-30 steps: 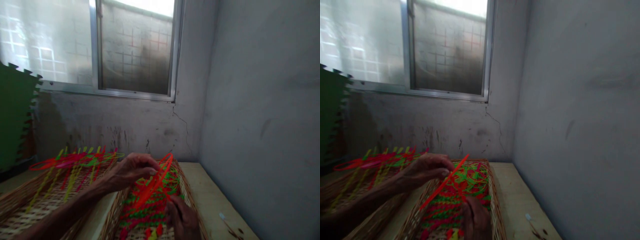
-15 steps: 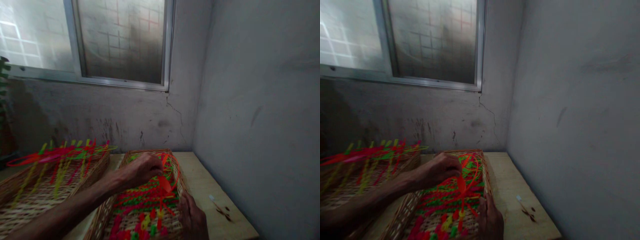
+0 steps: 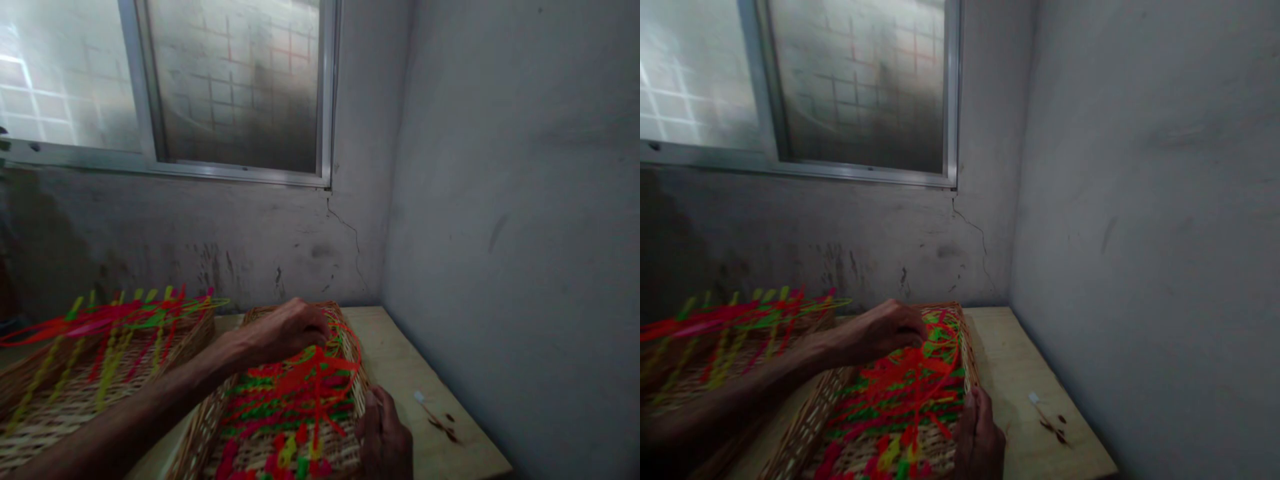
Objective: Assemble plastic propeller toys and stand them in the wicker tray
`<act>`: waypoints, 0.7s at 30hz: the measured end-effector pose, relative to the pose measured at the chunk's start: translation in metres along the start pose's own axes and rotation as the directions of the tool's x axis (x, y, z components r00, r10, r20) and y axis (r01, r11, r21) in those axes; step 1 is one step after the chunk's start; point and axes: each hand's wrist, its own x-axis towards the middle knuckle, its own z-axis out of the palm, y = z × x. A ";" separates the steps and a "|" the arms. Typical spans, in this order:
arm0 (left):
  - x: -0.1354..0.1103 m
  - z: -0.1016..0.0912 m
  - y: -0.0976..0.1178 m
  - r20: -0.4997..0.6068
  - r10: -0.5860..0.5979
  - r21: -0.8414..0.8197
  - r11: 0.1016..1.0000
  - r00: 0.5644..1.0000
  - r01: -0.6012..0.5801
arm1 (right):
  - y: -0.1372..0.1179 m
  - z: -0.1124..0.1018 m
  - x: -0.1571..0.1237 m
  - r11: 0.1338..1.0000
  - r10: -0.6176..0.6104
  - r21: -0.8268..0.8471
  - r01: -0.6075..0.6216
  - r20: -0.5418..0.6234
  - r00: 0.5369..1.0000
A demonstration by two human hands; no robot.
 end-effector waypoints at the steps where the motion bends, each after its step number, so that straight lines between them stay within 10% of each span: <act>1: 0.000 0.000 -0.001 -0.013 -0.018 -0.012 1.000 1.000 0.018 | -0.001 0.000 0.000 1.000 0.000 0.001 0.000 -0.003 1.000; 21: 0.014 0.012 -0.003 -0.023 -0.121 -0.065 0.991 0.992 0.119 | -0.008 -0.002 -0.004 1.000 0.013 0.017 -0.012 -0.041 0.999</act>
